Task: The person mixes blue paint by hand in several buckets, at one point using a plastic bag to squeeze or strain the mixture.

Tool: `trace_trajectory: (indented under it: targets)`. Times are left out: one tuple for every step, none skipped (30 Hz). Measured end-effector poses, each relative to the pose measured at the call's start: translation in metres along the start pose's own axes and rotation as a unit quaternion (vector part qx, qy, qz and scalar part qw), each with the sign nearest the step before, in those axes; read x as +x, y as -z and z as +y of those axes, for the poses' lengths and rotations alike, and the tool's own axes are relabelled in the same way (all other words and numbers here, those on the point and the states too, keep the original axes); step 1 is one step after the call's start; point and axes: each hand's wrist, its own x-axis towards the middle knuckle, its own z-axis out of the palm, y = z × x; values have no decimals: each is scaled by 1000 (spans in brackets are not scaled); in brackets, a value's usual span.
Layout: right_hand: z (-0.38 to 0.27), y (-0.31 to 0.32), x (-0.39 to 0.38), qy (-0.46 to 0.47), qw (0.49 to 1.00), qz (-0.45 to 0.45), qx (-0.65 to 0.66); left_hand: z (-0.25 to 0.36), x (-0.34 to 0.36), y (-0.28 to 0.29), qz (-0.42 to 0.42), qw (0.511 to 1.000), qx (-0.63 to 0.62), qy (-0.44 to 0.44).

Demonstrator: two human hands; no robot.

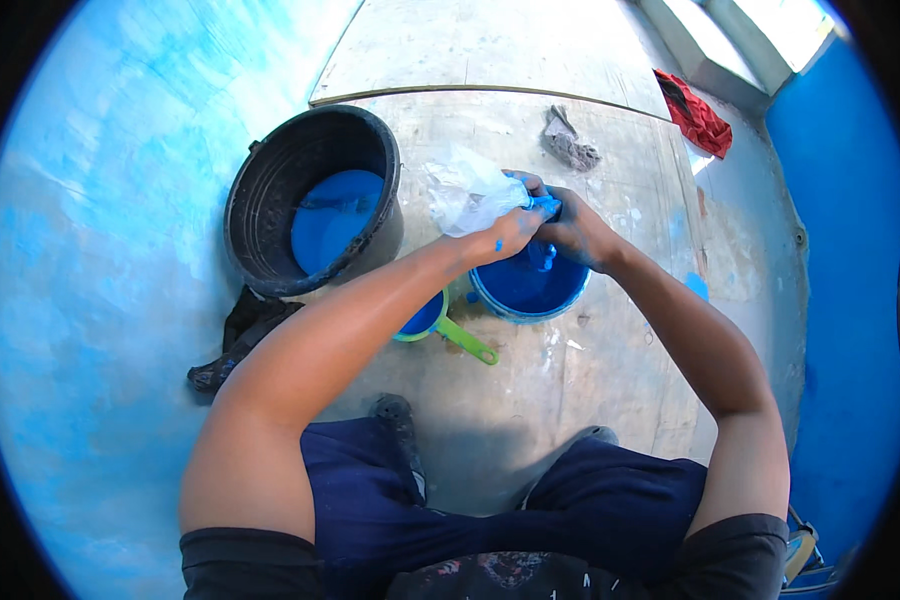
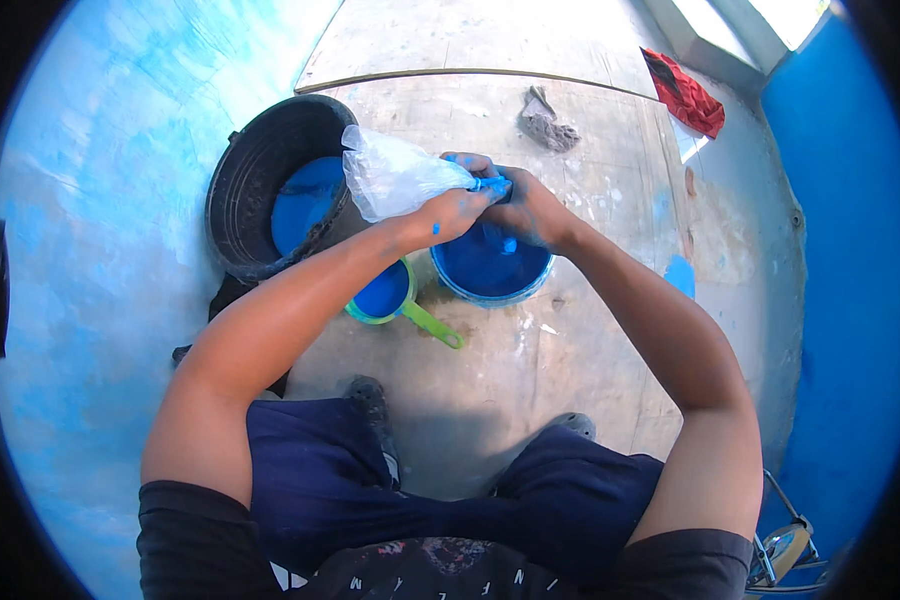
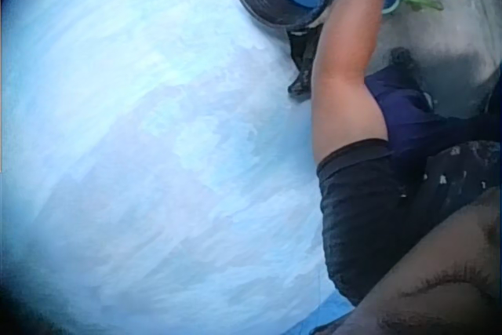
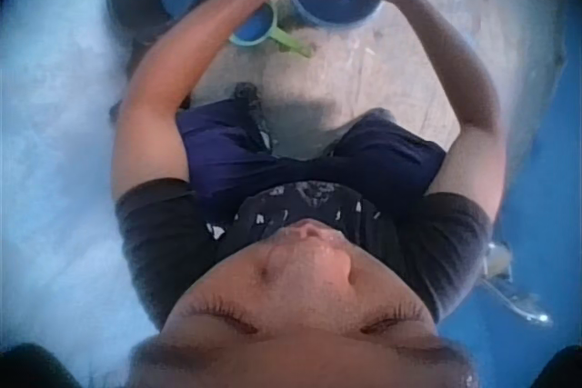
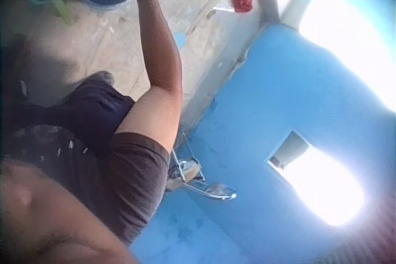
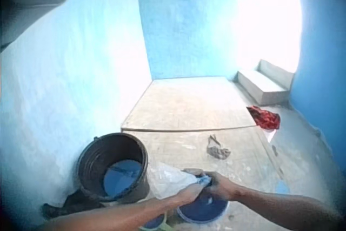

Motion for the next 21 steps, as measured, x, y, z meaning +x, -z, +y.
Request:
trace_trajectory:
  targets:
    - [3, 0, 1, -10, 1000, 7, 10, 4, 4, 2, -29, 998, -10, 46]
    - [6, -1, 3, -19, 1000, 13, 20, 2, 7, 3, -26, 998, -22, 43]
    - [6, -4, 5, -24, 998, 30, 45, -1, 7, 6, -20, 998, -34, 43]
    - [6, -8, 6, -29, 996, 46, 70, -4, 6, 9, -14, 998, -46, 43]
    - [7, -12, 9, -34, 993, 61, 94, -8, 5, 14, -21, 999, -8, 30]
    - [14, -9, 6, -37, 990, 89, 101, 7, 10, 23, -34, 999, 20, 11]
    - [20, -11, 7, -35, 987, 111, 110, 17, 12, 33, -43, 998, 54, -5]
    - [25, -11, 8, -34, 983, 133, 119, 23, 13, 39, -49, 999, -9, 19]
    - [24, -12, 12, -32, 990, 110, 83, 23, 11, 47, -53, 995, -68, 46]
    - [22, -11, 15, -29, 995, 88, 47, 22, 9, 53, -56, 988, -127, 73]
    - [21, -11, 18, -27, 997, 65, 11, 18, 7, 54, -39, 990, -125, 61]
    - [23, -12, 20, -29, 995, 88, 31, 17, 6, 53, -23, 991, -123, 47]
    - [27, -15, 22, -31, 992, 111, 52, 15, 6, 52, -6, 992, -122, 33]
    - [30, -18, 24, -33, 988, 133, 72, 14, 6, 53, -14, 990, -114, 76]
    - [36, -14, 23, -38, 984, 145, 99, 26, 9, 55, -25, 987, -110, 116]
    - [39, -11, 23, -40, 979, 153, 127, 32, 9, 57, -33, 981, -104, 158]
    - [42, -8, 23, -43, 974, 160, 155, 34, 8, 56, -45, 977, -127, 167]
    - [40, -10, 25, -45, 969, 173, 173, 31, 6, 56, -54, 971, -150, 177]
    - [38, -13, 25, -46, 963, 186, 190, 28, 3, 55, -64, 965, -173, 186]
    - [36, -15, 26, -48, 957, 199, 207, 25, 0, 55, -75, 963, -177, 187]
    - [33, -15, 24, -49, 959, 205, 187, 23, -2, 53, -83, 966, -162, 184]
